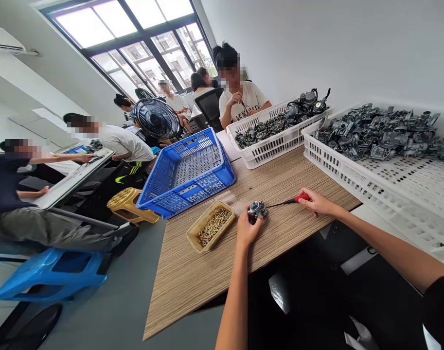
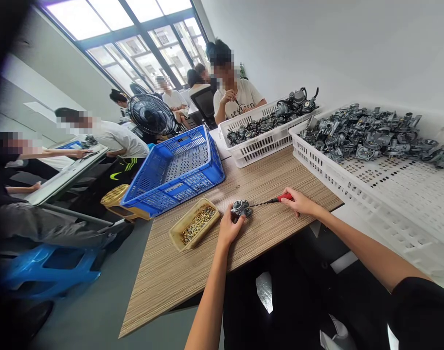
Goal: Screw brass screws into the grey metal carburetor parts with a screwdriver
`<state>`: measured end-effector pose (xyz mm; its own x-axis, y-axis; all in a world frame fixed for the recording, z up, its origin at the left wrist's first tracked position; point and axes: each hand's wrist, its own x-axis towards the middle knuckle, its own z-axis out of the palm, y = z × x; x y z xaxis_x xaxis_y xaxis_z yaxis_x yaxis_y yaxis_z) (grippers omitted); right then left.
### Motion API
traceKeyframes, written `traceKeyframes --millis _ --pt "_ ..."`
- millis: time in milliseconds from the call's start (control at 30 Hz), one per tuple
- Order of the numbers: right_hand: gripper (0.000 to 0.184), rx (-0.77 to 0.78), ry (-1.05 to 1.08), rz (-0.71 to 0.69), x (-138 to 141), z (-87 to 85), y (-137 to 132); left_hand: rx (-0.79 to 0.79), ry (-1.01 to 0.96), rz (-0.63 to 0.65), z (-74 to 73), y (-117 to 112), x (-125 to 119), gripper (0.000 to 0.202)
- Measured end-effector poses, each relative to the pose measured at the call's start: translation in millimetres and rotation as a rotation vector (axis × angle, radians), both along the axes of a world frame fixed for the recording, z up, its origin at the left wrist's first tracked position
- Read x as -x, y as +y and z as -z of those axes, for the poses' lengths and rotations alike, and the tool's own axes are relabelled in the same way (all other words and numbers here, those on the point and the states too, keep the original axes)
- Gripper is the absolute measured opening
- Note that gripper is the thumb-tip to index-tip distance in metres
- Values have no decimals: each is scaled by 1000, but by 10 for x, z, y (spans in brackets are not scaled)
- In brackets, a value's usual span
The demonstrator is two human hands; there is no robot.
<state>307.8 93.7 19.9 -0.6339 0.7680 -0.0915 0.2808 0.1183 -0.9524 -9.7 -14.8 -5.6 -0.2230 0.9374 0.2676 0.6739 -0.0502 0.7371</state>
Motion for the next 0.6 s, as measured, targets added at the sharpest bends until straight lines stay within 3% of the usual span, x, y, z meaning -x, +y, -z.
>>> traceKeyframes --millis 600 --pt "47 -14 -28 -6 3 8 8 -18 7 -18 50 13 16 44"
